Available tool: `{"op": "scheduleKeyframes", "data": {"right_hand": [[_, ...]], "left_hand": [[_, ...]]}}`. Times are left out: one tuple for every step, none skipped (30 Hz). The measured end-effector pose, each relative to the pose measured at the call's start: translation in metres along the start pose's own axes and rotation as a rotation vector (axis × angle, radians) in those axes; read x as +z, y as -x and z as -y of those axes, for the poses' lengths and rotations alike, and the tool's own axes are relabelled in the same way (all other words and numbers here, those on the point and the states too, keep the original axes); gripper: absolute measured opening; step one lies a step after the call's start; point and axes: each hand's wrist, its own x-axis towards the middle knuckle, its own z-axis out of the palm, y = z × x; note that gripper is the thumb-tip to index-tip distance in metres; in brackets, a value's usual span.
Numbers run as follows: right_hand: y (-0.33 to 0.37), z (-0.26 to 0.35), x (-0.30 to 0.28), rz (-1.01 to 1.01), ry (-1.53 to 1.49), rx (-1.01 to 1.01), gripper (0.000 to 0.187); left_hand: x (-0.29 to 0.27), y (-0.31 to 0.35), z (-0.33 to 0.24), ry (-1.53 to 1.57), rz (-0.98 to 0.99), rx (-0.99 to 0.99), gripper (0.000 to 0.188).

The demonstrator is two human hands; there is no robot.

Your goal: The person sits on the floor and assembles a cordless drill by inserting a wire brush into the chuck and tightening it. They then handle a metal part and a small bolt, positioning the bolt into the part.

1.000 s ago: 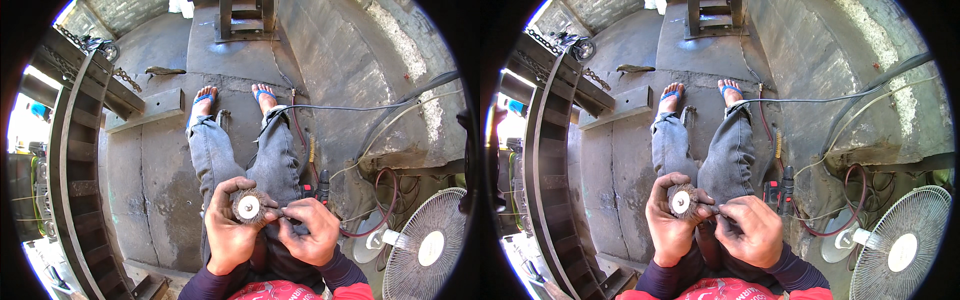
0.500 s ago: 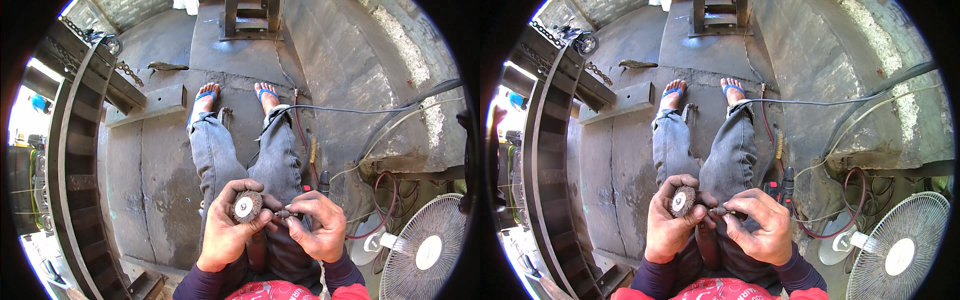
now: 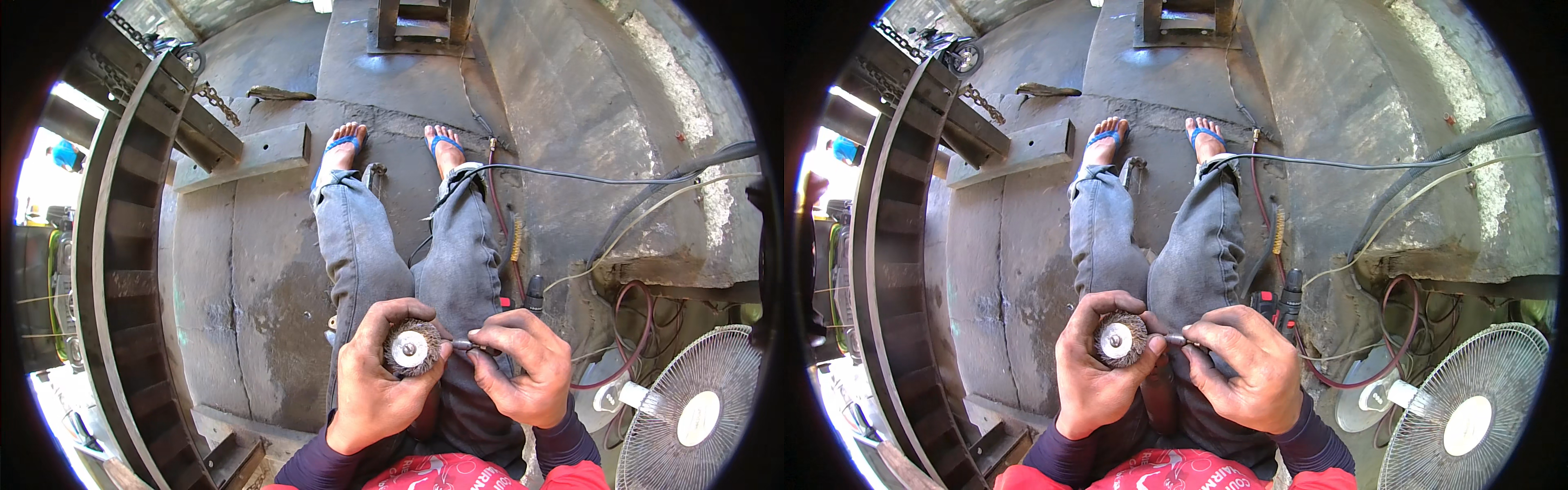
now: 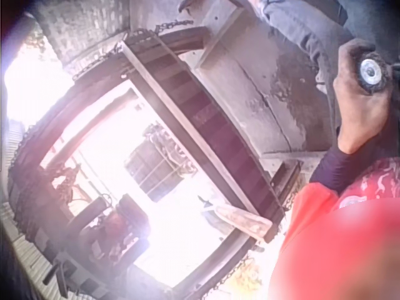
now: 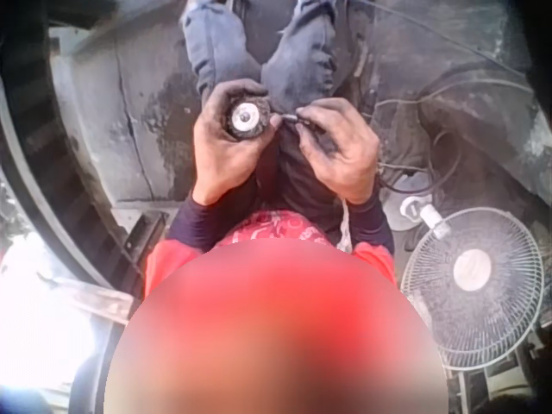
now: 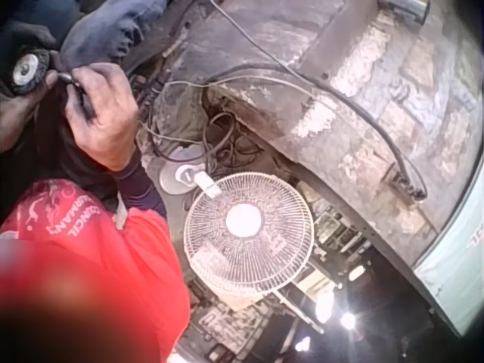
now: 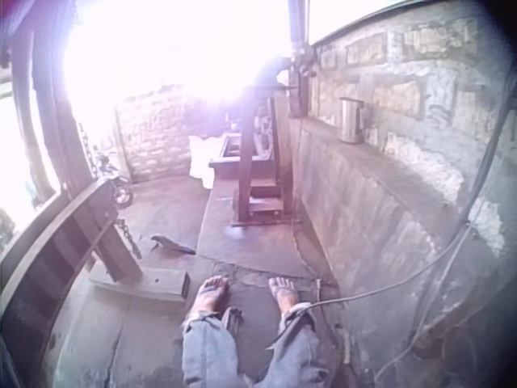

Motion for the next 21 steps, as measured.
{"op": "scheduleKeyframes", "data": {"right_hand": [[-0.0003, -0.0006, -0.0003, 0.012, 0.005, -0.022, 0.028], [-0.0011, -0.0015, -0.0011, 0.026, 0.011, -0.039, 0.029], [-0.0016, -0.0021, -0.0016, 0.035, 0.018, -0.054, 0.029], [-0.0023, -0.0026, -0.0022, 0.047, 0.022, -0.071, 0.029], [-0.0028, -0.0028, -0.0026, 0.054, 0.026, -0.087, 0.030], [-0.0030, -0.0024, -0.0026, 0.052, 0.030, -0.096, 0.030], [-0.0028, -0.0018, -0.0025, 0.050, 0.004, -0.066, 0.028], [-0.0024, -0.0007, -0.0016, 0.039, -0.021, -0.031, 0.027], [-0.0019, 0.0000, -0.0009, 0.032, -0.044, 0.015, 0.026], [-0.0014, 0.0006, -0.0011, 0.028, -0.089, 0.033, 0.025], [-0.0010, 0.0008, -0.0011, 0.027, -0.132, 0.062, 0.024], [-0.0007, 0.0004, -0.0014, 0.024, -0.176, 0.088, 0.023], [-0.0006, -0.0005, -0.0018, 0.020, -0.182, 0.079, 0.023], [-0.0012, -0.0024, -0.0019, 0.014, -0.190, 0.067, 0.023], [-0.0016, -0.0040, -0.0020, 0.002, -0.197, 0.061, 0.023], [-0.0009, -0.0044, -0.0021, 0.006, -0.202, 0.059, 0.022], [-0.0007, -0.0051, -0.0019, 0.005, -0.206, 0.064, 0.022], [-0.0005, -0.0055, -0.0016, -0.003, -0.213, 0.059, 0.021], [0.0000, -0.0054, -0.0010, 0.009, -0.220, 0.071, 0.021], [0.0002, -0.0053, 0.0003, 0.014, -0.232, 0.074, 0.021], [0.0004, -0.0047, 0.0014, 0.019, -0.244, 0.077, 0.021]], "left_hand": [[-0.0009, 0.0002, 0.0001, -0.036, 0.009, 0.013, 0.038], [-0.0021, 0.0005, 0.0002, 0.007, 0.017, -0.038, 0.038], [-0.0031, 0.0007, 0.0004, 0.042, 0.026, -0.084, 0.038], [-0.0036, 0.0012, 0.0007, 0.077, 0.035, -0.129, 0.038], [-0.0038, 0.0015, 0.0011, 0.074, 0.034, -0.128, 0.038], [-0.0037, 0.0018, 0.0015, 0.071, 0.034, -0.125, 0.037], [-0.0035, 0.0019, 0.0018, 0.068, 0.034, -0.123, 0.037], [-0.0030, 0.0012, 0.0023, 0.046, 0.024, -0.079, 0.037], [-0.0025, 0.0005, 0.0024, 0.025, 0.014, -0.035, 0.037], [-0.0029, -0.0001, 0.0021, 0.011, 0.016, 0.012, 0.037], [-0.0027, -0.0008, 0.0014, 0.004, 0.026, -0.017, 0.037], [-0.0041, -0.0015, 0.0001, 0.004, 0.048, -0.042, 0.037], [-0.0048, -0.0019, -0.0015, 0.058, 0.072, -0.106, 0.037], [-0.0056, -0.0020, -0.0033, 0.150, 0.075, -0.173, 0.038], [-0.0064, -0.0012, -0.0056, 0.296, 0.080, -0.280, 0.038], [-0.0066, -0.0013, -0.0068, 0.452, 0.090, -0.351, 0.039], [-0.0062, -0.0016, -0.0073, 0.428, 0.098, -0.337, 0.042], [-0.0052, -0.0030, -0.0065, 0.414, 0.110, -0.286, 0.045], [-0.0044, -0.0042, -0.0052, 0.399, 0.119, -0.242, 0.047], [-0.0028, -0.0042, -0.0041, 0.372, 0.125, -0.203, 0.049], [-0.0006, -0.0042, -0.0023, 0.344, 0.128, -0.169, 0.050]]}}
